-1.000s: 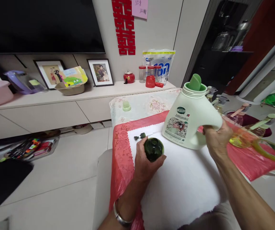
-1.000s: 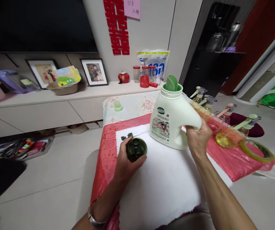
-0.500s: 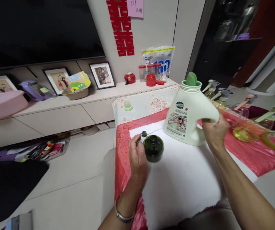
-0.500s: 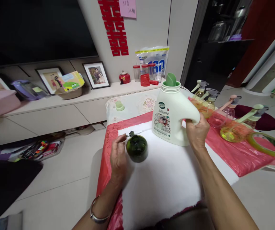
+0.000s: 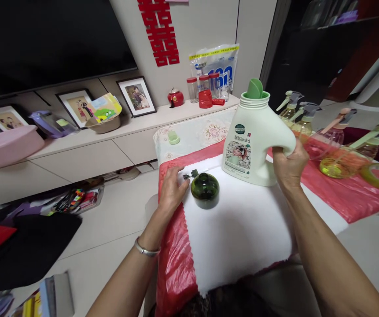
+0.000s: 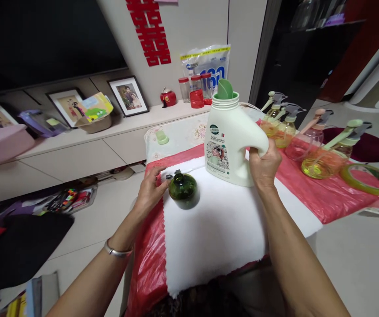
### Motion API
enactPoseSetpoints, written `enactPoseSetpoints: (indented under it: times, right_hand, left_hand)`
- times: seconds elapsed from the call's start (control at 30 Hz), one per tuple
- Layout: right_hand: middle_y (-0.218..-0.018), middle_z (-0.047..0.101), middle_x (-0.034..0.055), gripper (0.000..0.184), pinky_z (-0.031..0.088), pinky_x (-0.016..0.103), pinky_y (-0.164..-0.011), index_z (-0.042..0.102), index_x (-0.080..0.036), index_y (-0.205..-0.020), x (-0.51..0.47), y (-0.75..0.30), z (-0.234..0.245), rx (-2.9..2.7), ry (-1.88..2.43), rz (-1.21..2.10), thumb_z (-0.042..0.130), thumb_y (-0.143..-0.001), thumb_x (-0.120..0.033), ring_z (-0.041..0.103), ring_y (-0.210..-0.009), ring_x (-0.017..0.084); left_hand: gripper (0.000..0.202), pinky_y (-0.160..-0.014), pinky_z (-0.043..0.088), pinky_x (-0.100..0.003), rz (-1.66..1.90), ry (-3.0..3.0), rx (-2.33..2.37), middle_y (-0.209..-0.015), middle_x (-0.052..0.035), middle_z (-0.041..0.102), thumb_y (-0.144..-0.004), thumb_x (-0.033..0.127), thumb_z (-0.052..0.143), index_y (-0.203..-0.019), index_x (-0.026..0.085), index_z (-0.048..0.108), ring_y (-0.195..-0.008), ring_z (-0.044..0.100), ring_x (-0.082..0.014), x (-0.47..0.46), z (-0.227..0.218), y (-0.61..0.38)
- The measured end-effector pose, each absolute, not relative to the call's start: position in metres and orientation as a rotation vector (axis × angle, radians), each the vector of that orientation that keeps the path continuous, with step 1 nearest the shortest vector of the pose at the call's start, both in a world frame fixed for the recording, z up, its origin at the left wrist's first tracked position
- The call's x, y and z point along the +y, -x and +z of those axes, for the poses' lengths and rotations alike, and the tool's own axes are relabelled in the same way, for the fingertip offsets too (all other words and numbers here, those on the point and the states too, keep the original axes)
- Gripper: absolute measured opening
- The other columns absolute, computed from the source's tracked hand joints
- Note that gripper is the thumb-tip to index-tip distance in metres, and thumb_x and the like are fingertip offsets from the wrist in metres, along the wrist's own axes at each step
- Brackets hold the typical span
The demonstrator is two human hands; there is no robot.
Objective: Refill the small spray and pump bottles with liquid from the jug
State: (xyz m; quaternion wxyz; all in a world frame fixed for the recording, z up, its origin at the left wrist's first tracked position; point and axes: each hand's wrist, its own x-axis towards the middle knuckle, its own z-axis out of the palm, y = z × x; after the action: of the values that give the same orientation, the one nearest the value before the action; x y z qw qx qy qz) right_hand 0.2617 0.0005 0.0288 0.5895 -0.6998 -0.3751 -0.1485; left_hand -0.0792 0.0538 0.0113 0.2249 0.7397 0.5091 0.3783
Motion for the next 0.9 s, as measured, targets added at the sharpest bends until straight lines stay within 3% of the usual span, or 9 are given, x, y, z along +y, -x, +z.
enactPoseSetpoints:
  times: [0.23,0.4,0.63,0.9]
  right_hand:
    - [-0.078,0.062,0.0064,0.03,0.041,0.028,-0.064,0.057,-0.017,-0.086,-0.001,-0.259,0.031,-0.863,1.654,-0.355,0.05,-0.072,-0.043,0.054,-0.069,0.018]
    - [-0.079,0.062,0.0064,0.033,0.041,0.029,-0.066,0.058,-0.017,-0.089,-0.001,-0.26,0.03,-0.867,1.641,-0.339,0.052,-0.073,-0.045,0.055,-0.07,0.019]
    - [-0.078,0.062,0.0072,0.036,0.04,0.028,-0.065,0.059,-0.016,-0.088,-0.001,-0.262,0.028,-0.835,1.63,-0.317,0.053,-0.07,-0.047,0.054,-0.069,0.018]
    - [-0.076,0.062,0.0077,0.044,0.04,0.029,-0.066,0.063,-0.015,-0.088,-0.003,-0.258,0.018,-0.778,1.665,-0.297,0.056,-0.068,-0.054,0.052,-0.066,0.019]
  left_hand:
    - [0.018,-0.098,0.05,-0.048,0.907,-2.134,1.381,-0.094,-0.0077,0.075,-0.079,0.022,0.067,-0.095,0.022,0.074,-0.096,0.066,-0.0279,0.06,-0.006,0.071]
    - [0.017,-0.097,0.05,-0.048,0.969,-2.09,1.388,-0.096,-0.0082,0.077,-0.083,0.025,0.063,-0.095,0.023,0.075,-0.096,0.067,-0.0282,0.055,-0.005,0.074]
    - [0.019,-0.087,0.055,-0.039,1.196,-1.82,1.419,-0.094,-0.0045,0.078,-0.086,0.035,0.062,-0.096,0.022,0.073,-0.088,0.071,-0.0234,0.05,0.008,0.094]
    - [0.036,-0.073,0.056,-0.028,1.619,-1.498,1.366,-0.097,-0.0048,0.075,-0.084,0.045,0.068,-0.105,0.016,0.07,-0.077,0.068,-0.0147,0.038,0.063,0.119]
